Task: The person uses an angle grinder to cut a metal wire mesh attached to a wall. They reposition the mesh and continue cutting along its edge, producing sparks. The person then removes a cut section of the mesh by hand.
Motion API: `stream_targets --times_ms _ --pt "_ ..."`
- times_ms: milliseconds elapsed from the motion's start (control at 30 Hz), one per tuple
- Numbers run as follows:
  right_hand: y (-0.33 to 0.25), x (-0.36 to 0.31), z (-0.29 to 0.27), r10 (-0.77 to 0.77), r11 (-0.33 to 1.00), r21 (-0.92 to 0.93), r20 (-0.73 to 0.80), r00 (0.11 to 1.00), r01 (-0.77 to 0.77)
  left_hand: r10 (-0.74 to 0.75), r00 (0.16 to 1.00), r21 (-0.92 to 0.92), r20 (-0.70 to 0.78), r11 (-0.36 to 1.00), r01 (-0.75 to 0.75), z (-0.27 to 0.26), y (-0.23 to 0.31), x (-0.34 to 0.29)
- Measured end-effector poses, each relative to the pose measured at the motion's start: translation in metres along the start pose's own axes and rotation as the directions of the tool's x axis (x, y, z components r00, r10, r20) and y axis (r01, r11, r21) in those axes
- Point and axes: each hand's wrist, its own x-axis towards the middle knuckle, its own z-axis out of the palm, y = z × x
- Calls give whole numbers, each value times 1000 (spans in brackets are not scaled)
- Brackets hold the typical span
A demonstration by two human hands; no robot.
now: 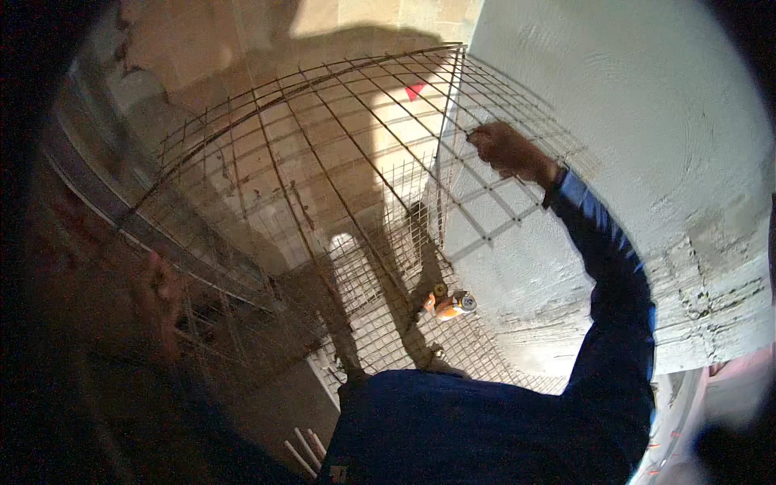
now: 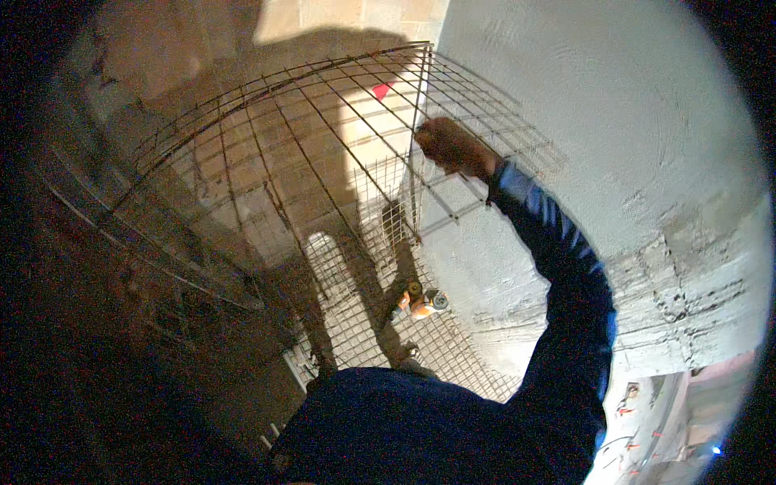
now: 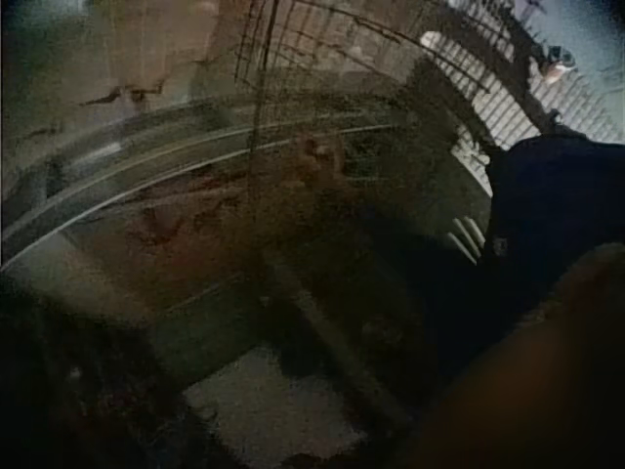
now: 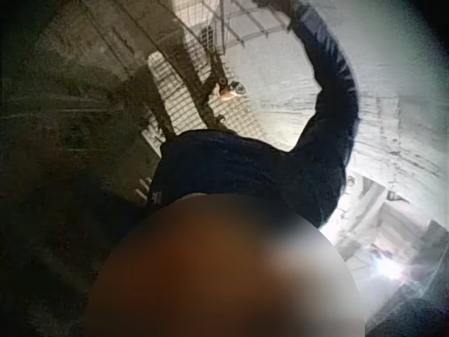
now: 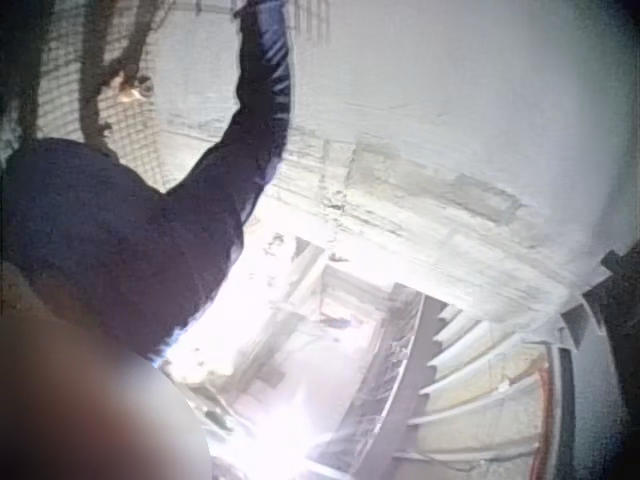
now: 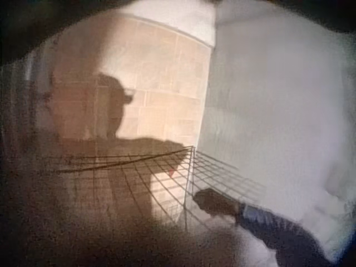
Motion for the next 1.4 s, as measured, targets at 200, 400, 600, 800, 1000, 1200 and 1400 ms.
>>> stream_targets --times_ms 200,400,600,800,1000,1200,1400 --pt "-2 36 -85 117 901 401 144 983 -166 272 959 168 75 945 -281 -6 72 54" --pt "40 16 152 -130 989 -6 -540 832 151 75 997 278 27 957 -80 -8 -17 16" --pt "75 138 376 344 904 365 -318 884 -221 -131 985 339 -114 927 162 -9 -182 39" --pt "55 281 459 469 810 573 -504 725 -126 86 939 463 -334 882 83 -36 -222 114" --pt "78 233 426 327 758 651 -432 841 40 143 960 245 -242 966 -83 -51 -241 142" --pt "72 93 316 -10 999 -49 -65 998 6 -164 969 149 -184 970 193 -32 -200 90" --pt "11 -22 129 -249 968 -120 -353 902 220 -16 999 168 32 986 10 -34 -76 31"
